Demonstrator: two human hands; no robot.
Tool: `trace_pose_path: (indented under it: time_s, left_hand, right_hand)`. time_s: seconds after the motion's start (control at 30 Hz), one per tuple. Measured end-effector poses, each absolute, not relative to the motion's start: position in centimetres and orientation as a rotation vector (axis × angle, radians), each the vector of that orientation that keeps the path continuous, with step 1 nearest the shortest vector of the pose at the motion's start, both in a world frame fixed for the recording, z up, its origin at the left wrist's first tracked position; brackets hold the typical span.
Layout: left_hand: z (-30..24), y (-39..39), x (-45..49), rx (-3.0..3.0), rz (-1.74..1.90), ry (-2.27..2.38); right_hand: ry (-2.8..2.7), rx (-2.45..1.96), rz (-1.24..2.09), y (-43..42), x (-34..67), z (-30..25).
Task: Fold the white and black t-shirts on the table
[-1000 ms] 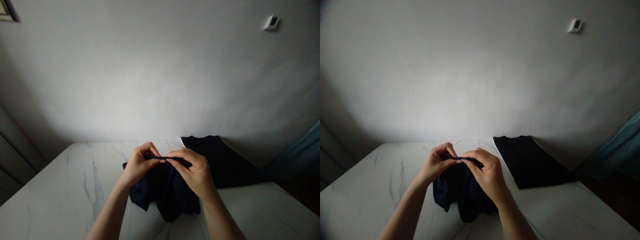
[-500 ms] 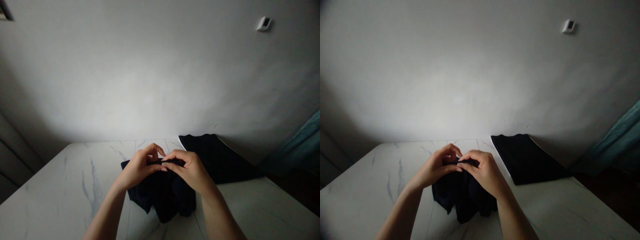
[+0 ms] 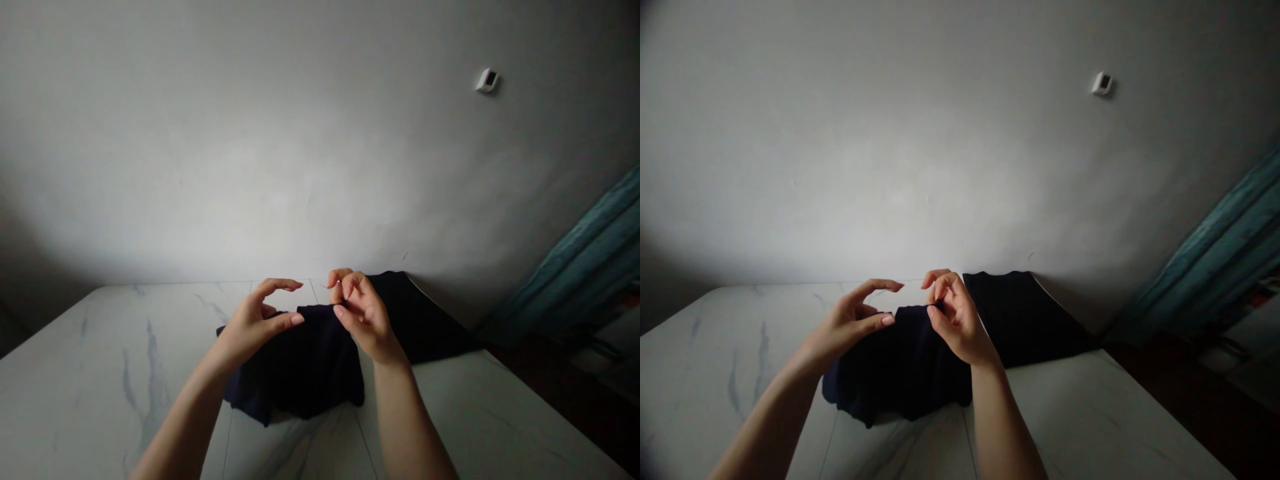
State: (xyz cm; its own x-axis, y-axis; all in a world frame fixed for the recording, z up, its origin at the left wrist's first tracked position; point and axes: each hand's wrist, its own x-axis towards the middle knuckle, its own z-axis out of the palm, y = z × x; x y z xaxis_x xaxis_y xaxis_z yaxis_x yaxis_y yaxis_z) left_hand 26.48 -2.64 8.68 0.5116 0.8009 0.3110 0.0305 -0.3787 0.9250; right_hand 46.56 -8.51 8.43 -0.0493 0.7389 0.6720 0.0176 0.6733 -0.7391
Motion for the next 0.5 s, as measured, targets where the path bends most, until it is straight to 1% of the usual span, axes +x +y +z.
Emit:
trace_pose_path:
  time_s: [0.1, 0.2, 0.33, 0.5]
  left_hand:
    - [8.4, -3.5, 28.1, 1.746, 0.878, 0.592]
    - [8.1, -3.8, 28.7, 1.734, 0.869, 0.574]
    - [8.1, -3.8, 28.1, 1.686, 1.013, 0.618]
    - [8.4, -3.4, 27.3, 1.604, 1.175, 0.444]
  right_hand:
    - [-1.597, -0.650, 0.587, -9.4, 45.9, 8.8]
    - [-1.648, -0.693, 0.485, -10.4, 45.7, 9.2]
    - [-1.695, -0.837, 0.296, -11.3, 45.7, 9.5]
    - [-1.704, -0.988, 0.122, -11.6, 46.1, 9.6]
